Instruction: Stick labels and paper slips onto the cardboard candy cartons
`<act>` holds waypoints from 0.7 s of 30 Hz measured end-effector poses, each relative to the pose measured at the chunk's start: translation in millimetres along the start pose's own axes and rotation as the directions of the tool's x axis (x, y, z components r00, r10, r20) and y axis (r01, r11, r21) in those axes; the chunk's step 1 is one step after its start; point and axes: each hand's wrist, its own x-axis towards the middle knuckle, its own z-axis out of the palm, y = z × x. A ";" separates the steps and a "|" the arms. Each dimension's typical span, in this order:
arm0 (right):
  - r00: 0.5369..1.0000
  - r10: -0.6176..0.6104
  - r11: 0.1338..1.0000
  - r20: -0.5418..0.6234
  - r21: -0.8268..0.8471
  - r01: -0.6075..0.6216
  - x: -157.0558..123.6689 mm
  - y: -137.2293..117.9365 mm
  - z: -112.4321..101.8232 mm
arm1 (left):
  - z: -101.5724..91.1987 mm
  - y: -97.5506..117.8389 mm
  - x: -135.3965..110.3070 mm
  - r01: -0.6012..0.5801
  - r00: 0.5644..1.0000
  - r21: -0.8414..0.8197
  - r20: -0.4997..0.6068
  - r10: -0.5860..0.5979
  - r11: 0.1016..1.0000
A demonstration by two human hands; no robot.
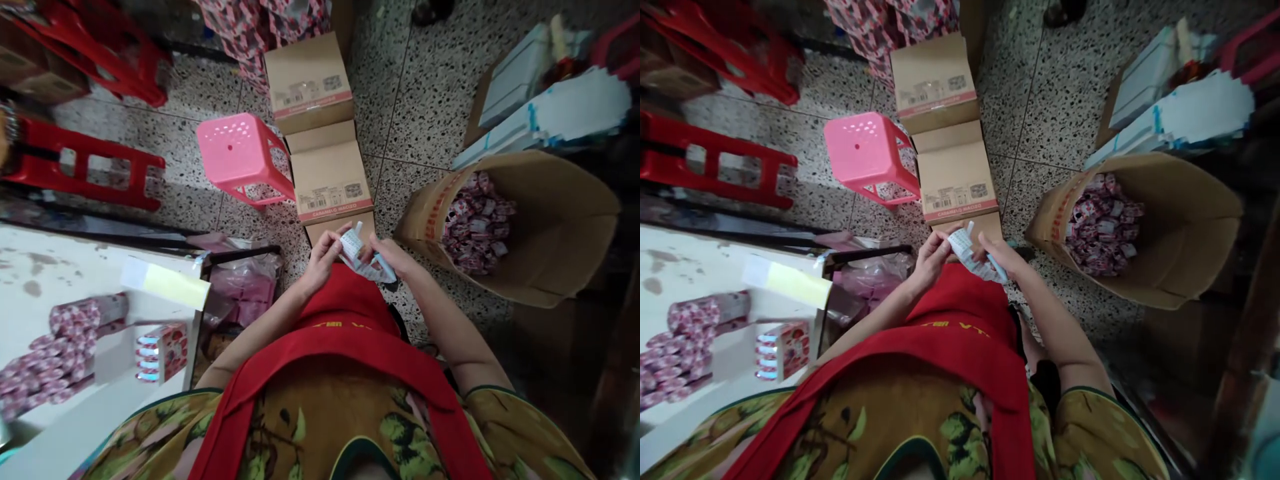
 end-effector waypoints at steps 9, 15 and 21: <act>0.989 -0.045 0.925 0.138 0.381 -0.011 3.9 -10.0 1.2 | 23.9 1.5 -4.5 -0.127 0.971 0.329 -0.150 0.185 0.936; 0.999 -0.033 0.840 -0.027 0.541 0.043 12.3 -23.7 0.0 | 21.2 -26.8 -15.3 0.052 0.953 0.123 -0.304 -0.012 0.991; 0.996 0.092 0.962 0.012 0.258 -0.092 14.5 -9.6 2.8 | 11.2 -31.9 -5.0 -0.008 0.921 0.058 -0.388 0.029 0.998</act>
